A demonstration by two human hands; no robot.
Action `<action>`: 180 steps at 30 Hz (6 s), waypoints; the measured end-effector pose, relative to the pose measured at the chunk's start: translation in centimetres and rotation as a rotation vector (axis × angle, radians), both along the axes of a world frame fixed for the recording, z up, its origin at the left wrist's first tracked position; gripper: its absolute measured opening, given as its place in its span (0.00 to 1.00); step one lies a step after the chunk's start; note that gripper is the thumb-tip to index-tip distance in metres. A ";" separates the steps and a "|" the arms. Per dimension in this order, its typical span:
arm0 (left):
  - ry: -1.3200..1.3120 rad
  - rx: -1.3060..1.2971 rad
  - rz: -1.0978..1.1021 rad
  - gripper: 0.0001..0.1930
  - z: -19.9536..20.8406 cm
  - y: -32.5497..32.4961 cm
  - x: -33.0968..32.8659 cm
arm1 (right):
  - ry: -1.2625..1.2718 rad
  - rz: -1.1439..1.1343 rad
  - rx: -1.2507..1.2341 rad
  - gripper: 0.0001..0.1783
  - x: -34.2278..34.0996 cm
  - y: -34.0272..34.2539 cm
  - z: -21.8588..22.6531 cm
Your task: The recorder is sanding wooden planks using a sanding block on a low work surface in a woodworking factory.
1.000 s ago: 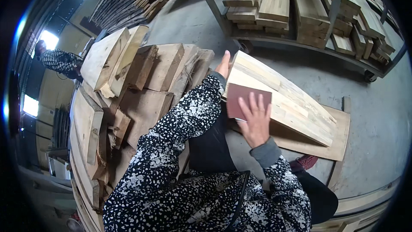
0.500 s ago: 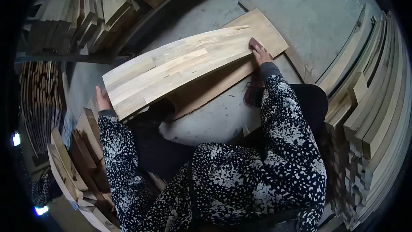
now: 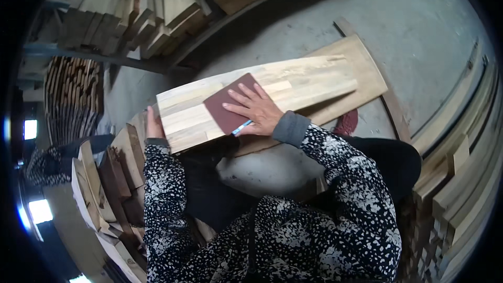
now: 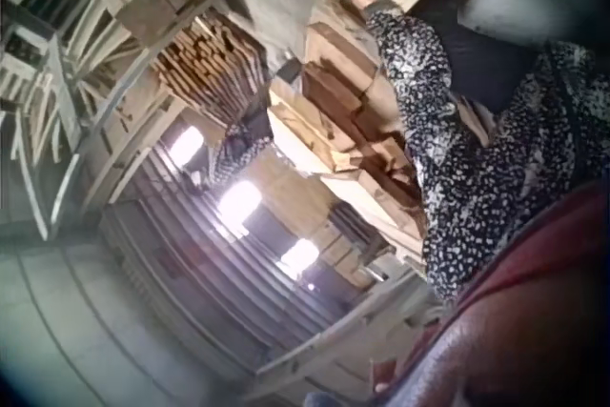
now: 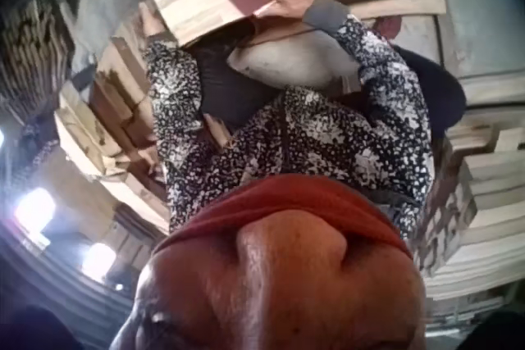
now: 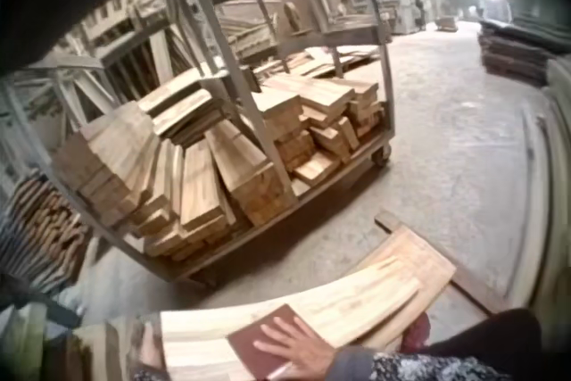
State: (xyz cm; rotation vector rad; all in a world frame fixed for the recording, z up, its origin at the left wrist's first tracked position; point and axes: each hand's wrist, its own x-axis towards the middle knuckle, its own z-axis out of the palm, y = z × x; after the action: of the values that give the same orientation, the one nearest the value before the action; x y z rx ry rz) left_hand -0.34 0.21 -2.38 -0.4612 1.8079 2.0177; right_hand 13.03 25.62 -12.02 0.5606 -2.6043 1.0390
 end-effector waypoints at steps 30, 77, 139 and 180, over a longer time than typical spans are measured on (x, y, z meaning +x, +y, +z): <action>-0.178 0.112 0.046 0.43 -0.1 -0.6 -0.6 | -0.003 0.021 -0.078 0.37 1.5 -9.7 6.5; 1.092 -0.088 -0.608 0.28 11.3 6.3 11.1 | 0.345 -0.517 -0.591 0.15 8.3 4.2 14.1; 0.262 0.533 -0.427 0.19 4.4 4.8 -1.1 | 0.012 -0.277 -0.217 0.28 4.5 -1.1 7.2; -0.033 0.638 -0.474 0.23 6.0 4.1 3.5 | 0.060 -0.007 -0.142 0.29 4.3 -7.9 13.1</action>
State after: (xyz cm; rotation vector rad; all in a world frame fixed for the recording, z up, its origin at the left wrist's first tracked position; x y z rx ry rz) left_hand 3.14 4.30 3.58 0.1166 1.0227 2.0585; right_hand 17.32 17.71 1.05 0.5394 -2.4554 1.1743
